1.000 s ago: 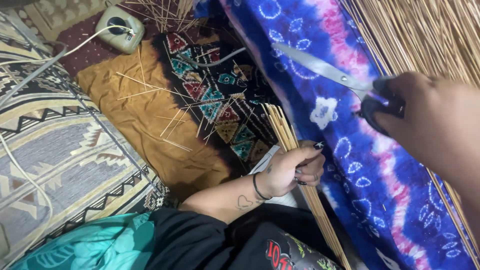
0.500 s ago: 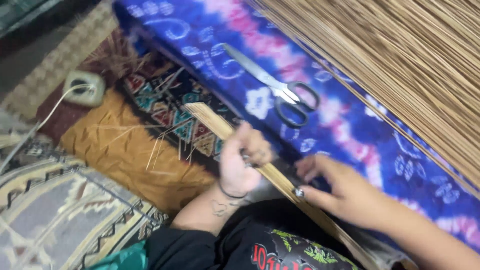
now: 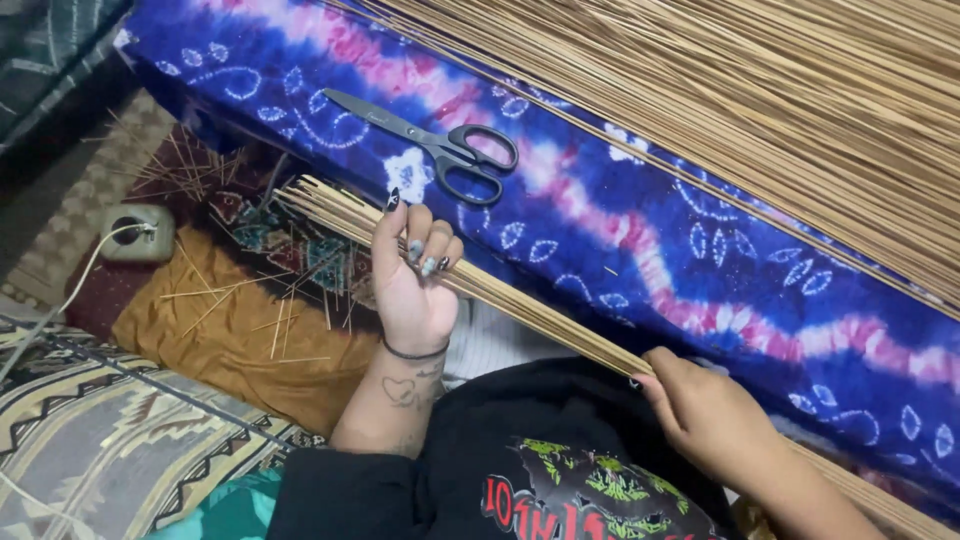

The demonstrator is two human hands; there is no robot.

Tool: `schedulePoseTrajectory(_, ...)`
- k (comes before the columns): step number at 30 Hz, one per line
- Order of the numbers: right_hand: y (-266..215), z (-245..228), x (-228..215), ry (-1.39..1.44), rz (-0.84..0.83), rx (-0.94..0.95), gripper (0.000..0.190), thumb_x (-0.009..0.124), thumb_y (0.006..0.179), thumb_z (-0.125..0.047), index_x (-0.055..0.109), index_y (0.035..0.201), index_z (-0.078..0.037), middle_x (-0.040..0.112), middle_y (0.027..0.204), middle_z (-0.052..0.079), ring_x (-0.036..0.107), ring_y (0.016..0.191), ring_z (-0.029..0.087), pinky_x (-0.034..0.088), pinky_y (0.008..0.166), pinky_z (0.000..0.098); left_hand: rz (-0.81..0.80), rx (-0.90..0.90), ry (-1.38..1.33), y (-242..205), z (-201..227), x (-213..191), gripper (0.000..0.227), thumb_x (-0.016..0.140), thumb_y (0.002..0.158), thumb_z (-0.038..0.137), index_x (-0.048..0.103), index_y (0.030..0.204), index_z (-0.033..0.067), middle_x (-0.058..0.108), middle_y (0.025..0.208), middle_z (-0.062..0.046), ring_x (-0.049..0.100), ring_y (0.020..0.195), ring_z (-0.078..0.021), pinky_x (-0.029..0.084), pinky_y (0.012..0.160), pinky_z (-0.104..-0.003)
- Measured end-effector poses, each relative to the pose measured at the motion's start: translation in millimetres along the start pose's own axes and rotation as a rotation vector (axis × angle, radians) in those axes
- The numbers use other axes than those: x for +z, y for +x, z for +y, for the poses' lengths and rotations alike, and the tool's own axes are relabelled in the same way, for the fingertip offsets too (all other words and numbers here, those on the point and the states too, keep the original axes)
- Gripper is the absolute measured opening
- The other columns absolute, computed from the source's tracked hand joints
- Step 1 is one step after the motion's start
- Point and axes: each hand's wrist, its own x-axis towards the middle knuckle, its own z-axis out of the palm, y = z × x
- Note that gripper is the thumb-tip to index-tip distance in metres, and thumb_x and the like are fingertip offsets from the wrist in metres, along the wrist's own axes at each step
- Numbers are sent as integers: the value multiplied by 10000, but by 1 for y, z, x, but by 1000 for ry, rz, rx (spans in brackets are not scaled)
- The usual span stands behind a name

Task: Sorting and bundling long wooden sticks on a work surface.

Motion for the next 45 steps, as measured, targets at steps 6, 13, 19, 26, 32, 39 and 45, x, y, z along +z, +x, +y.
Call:
schedulePoseTrajectory(6, -16, 13, -17, -87, 302, 13, 345, 408, 1038, -510, 488, 910, -199, 596, 701, 26, 617, 593, 285, 473, 540, 457, 256, 307, 166, -9, -17, -17, 313, 704, 918, 224, 633, 1208, 129, 663, 1154, -51, 649, 1077, -191, 506, 916, -336)
schedulePoseTrajectory(13, -10, 8, -21, -166, 509, -61, 308, 450, 1061, -437, 472, 969, -144, 633, 777, 86, 639, 610, 397, 472, 470, 546, -693, 1370, 1560, -50, -42, 21, 531, 863, 800, 575, 521, 1059, 262, 582, 1115, 27, 683, 906, -168, 403, 867, -405)
schedulePoseTrajectory(19, -17, -23, -38, -350, 687, -209, 249, 474, 1009, -427, 539, 991, -188, 631, 706, 78, 703, 611, 337, 569, 538, 474, -1106, 1389, 1815, -32, -96, 39, 391, 466, 992, 486, 630, 989, 131, 509, 813, -39, 520, 705, -258, 434, 645, -393)
schedulePoseTrajectory(26, -16, 3, -64, -493, 828, -142, 437, 526, 957, -607, 600, 1091, -198, 591, 812, -9, 717, 766, 238, 580, 655, 385, -1100, 1397, 1995, 4, -66, 49, 493, 200, 1065, 474, 524, 815, 199, 426, 704, 43, 476, 576, -185, 408, 537, -341)
schedulePoseTrajectory(32, 18, 50, -70, -615, 1088, -174, 259, 590, 961, -476, 605, 1069, -241, 533, 784, -35, 647, 728, 197, 509, 723, 352, -1207, 1229, 2050, 42, -60, 71, 413, 600, 988, 548, 616, 908, 143, 530, 710, -8, 594, 633, -227, 479, 610, -365)
schedulePoseTrajectory(39, 47, 75, -128, -513, 1062, -239, 231, 600, 1006, -378, 594, 1122, -179, 591, 796, 17, 698, 700, 250, 534, 656, 377, -1385, 1317, 2037, 106, -120, 112, 382, 705, 894, 469, 616, 1070, 142, 587, 895, -10, 639, 871, -234, 500, 796, -367)
schedulePoseTrajectory(45, 48, 138, -186, -647, 985, -1, 495, 649, 954, -519, 577, 1303, -175, 659, 1045, 23, 679, 1023, 247, 487, 919, 434, -1335, 1371, 2055, 202, -134, 122, 353, 765, 885, 396, 610, 1091, 155, 626, 916, -11, 671, 898, -222, 516, 795, -357)
